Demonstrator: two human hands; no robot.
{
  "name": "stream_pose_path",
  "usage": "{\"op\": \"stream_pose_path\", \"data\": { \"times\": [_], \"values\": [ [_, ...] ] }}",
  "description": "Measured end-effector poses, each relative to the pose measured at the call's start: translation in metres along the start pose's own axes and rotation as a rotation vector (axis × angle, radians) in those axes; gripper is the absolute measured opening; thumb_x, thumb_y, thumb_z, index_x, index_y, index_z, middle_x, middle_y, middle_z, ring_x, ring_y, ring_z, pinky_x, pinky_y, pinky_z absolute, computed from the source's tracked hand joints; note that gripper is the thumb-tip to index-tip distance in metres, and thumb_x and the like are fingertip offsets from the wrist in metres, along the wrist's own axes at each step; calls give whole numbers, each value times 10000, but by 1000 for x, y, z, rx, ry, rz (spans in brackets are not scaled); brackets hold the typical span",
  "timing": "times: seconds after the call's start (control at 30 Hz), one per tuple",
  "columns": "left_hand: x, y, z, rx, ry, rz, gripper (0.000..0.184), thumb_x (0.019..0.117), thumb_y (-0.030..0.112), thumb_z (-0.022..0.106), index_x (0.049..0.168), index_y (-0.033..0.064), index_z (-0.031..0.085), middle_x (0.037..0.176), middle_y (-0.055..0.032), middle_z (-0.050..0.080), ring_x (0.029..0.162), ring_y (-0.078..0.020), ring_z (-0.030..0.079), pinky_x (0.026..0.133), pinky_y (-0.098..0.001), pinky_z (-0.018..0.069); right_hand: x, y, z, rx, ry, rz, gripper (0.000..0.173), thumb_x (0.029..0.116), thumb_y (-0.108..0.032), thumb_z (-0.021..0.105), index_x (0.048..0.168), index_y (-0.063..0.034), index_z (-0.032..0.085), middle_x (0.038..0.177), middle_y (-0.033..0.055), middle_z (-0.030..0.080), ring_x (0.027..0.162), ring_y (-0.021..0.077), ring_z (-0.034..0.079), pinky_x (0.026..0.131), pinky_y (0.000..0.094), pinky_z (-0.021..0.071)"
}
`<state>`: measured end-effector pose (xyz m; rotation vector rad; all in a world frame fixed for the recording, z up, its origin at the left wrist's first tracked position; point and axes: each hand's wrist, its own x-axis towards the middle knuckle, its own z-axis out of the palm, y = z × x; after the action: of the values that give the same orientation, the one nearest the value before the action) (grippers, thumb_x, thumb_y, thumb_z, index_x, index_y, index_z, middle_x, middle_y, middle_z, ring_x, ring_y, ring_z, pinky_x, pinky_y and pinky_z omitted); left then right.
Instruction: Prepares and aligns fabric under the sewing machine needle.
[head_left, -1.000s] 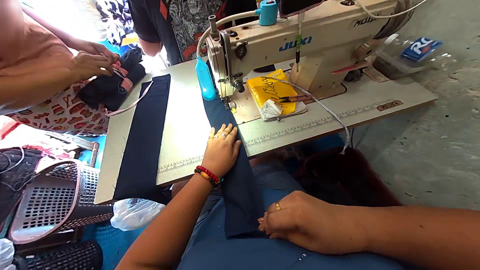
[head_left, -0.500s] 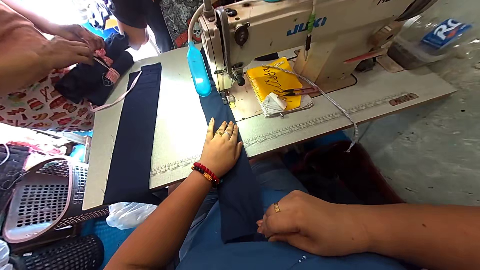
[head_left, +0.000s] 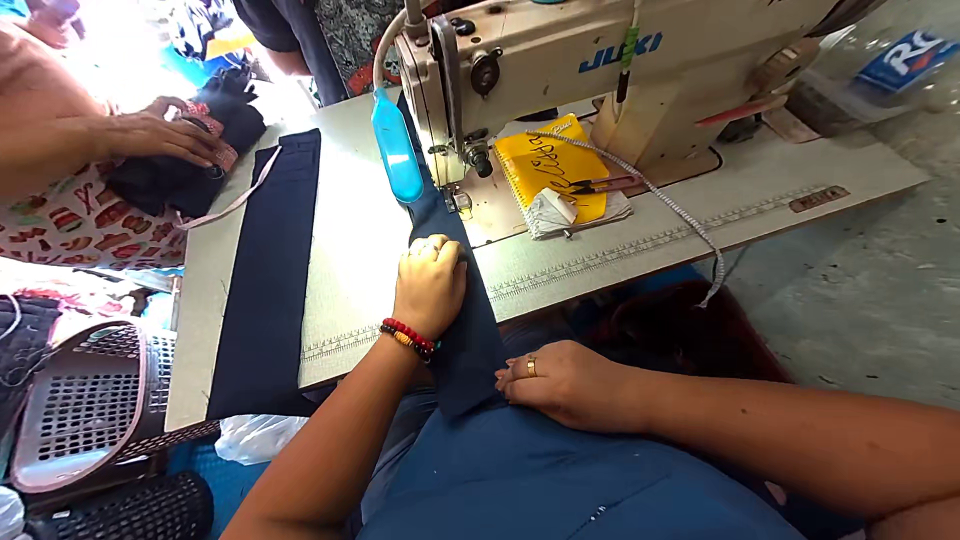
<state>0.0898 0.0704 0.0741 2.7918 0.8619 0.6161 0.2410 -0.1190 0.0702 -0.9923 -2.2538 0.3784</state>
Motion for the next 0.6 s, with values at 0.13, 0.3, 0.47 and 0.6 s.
{"op": "stream_pose_path", "data": {
  "times": [0.13, 0.3, 0.47, 0.6],
  "values": [
    [-11, 20, -9, -132, -153, -173, 208, 993, 253, 634, 954, 54, 679, 854, -108, 642, 850, -283, 655, 763, -487, 550, 4, 9, 2, -112, 8, -31, 219, 1007, -8, 494, 941, -62, 695, 1029, 114, 773, 1016, 242, 755, 893, 382, 612],
    [-6, 35, -10, -13, -274, -316, 298, 1001, 344, 610, 966, 53, 663, 838, -120, 653, 827, -310, 669, 696, -507, 533, 11, 5, 1, -218, 21, -106, 204, 1017, 7, 495, 948, -36, 682, 998, 135, 772, 1015, 268, 758, 933, 410, 605],
    [5, 43, -10, 107, -331, -377, 340, 1023, 365, 536, 1022, 41, 637, 856, -154, 662, 825, -344, 691, 642, -513, 535, 14, -2, 0, -299, 77, -138, 185, 1016, 11, 506, 944, -23, 673, 1008, 147, 770, 1056, 305, 746, 978, 441, 586],
    [13, 48, -11, 168, -364, -383, 331, 1057, 316, 457, 988, 37, 620, 820, -162, 654, 792, -354, 694, 596, -508, 530, 15, -8, -1, -341, 136, -151, 176, 1022, 2, 512, 968, -11, 679, 1017, 149, 765, 1101, 320, 727, 1038, 471, 549]
  ]
}}
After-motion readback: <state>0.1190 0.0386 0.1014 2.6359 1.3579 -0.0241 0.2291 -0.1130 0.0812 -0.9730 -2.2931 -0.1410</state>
